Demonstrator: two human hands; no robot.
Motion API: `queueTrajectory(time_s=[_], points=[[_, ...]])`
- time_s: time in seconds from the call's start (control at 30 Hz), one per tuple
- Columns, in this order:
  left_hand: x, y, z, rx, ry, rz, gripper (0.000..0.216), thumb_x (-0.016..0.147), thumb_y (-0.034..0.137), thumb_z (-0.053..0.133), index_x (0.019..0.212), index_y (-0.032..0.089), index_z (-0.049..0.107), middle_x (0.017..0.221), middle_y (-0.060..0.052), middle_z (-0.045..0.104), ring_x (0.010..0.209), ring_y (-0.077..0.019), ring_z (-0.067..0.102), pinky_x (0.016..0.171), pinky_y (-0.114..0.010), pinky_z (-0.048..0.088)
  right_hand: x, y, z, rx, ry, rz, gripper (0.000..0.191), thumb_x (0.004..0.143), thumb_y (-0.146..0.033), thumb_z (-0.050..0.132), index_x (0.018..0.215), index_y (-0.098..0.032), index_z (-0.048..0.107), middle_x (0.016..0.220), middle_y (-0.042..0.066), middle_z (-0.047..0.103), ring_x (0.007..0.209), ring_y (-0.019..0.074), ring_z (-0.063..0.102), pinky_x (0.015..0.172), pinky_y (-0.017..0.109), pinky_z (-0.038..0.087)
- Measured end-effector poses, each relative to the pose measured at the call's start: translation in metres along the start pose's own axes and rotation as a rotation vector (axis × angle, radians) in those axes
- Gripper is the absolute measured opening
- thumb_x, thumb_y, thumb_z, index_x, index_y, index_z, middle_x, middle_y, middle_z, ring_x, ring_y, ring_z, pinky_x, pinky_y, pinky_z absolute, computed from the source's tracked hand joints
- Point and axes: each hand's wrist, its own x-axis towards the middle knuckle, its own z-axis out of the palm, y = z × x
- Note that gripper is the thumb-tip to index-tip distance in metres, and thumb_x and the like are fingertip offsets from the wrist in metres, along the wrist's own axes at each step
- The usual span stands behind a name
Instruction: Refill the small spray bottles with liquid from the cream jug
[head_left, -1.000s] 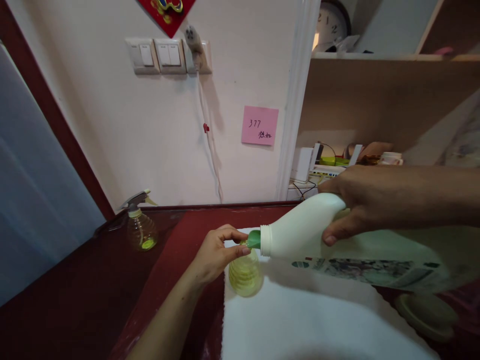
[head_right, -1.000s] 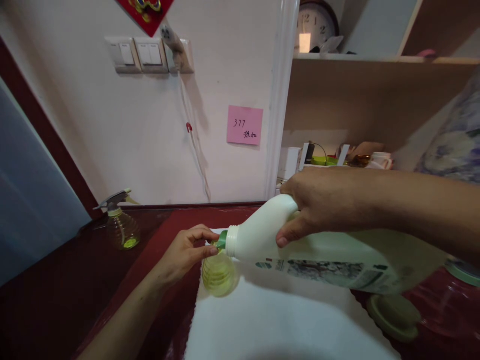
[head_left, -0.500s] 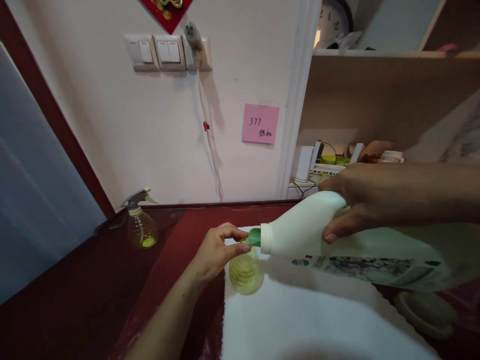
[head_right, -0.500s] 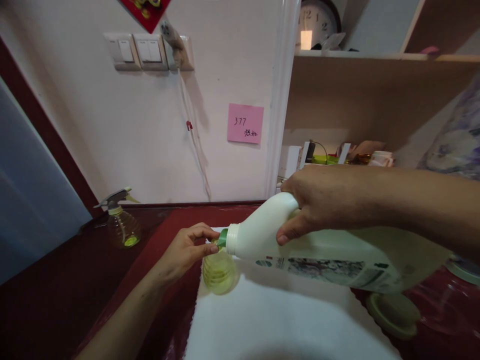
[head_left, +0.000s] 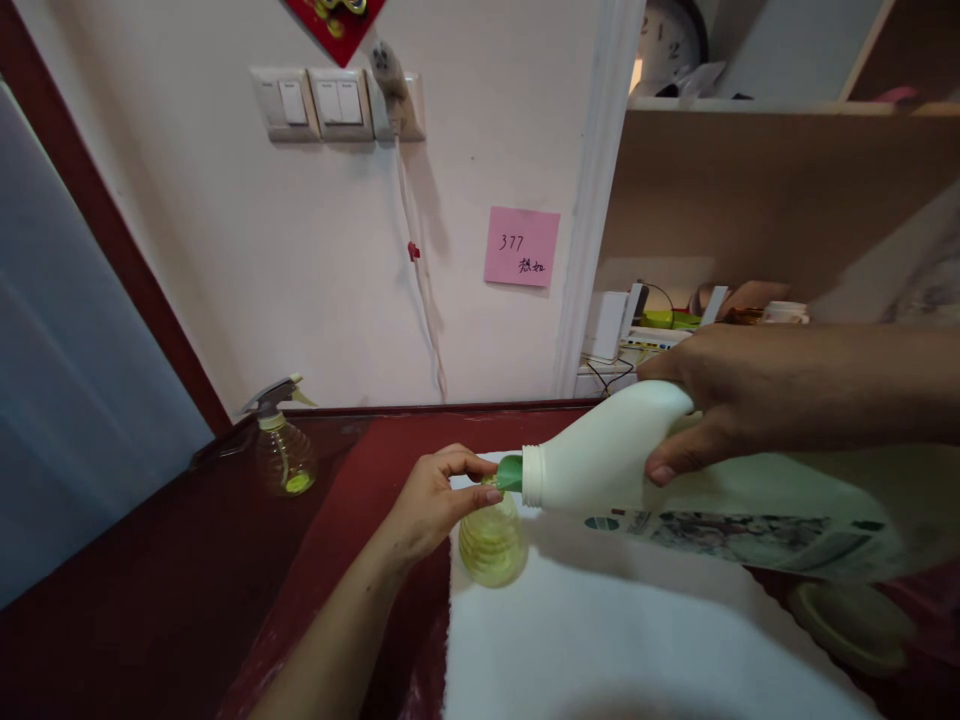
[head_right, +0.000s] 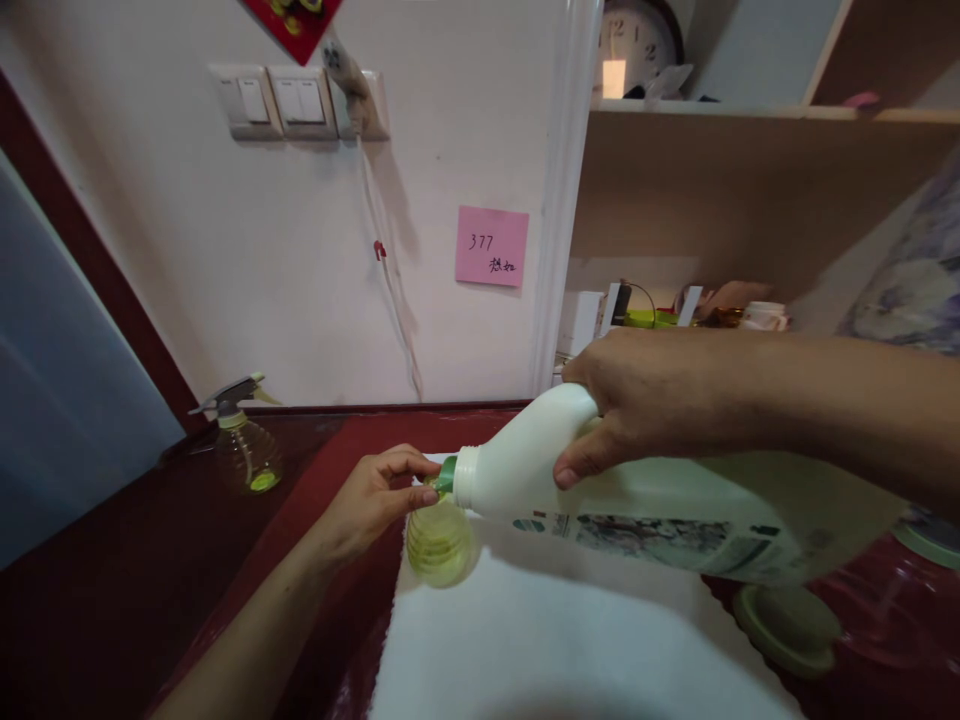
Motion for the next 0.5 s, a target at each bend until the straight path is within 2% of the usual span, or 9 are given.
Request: queueTrajectory(time_s=[0.5], points=[[-0.0015,0.0021,-0.0003,0.005,0.011,0.000,0.022,0.066,0.033,0.087,0.084,0.022,0.081,0.089,-0.004,0.065,0.089,-0.0228,0.061,0.086,-0.038,0.044,0.0025,0.0047,0.0021,0.033,-0.010,-0.061,0.052,0.068,-0.073,0.072,0.089,-0.025,0.071,0.071,0.002,0.074,0.066,0.0243,0.069,0.052,0.031,0.044]])
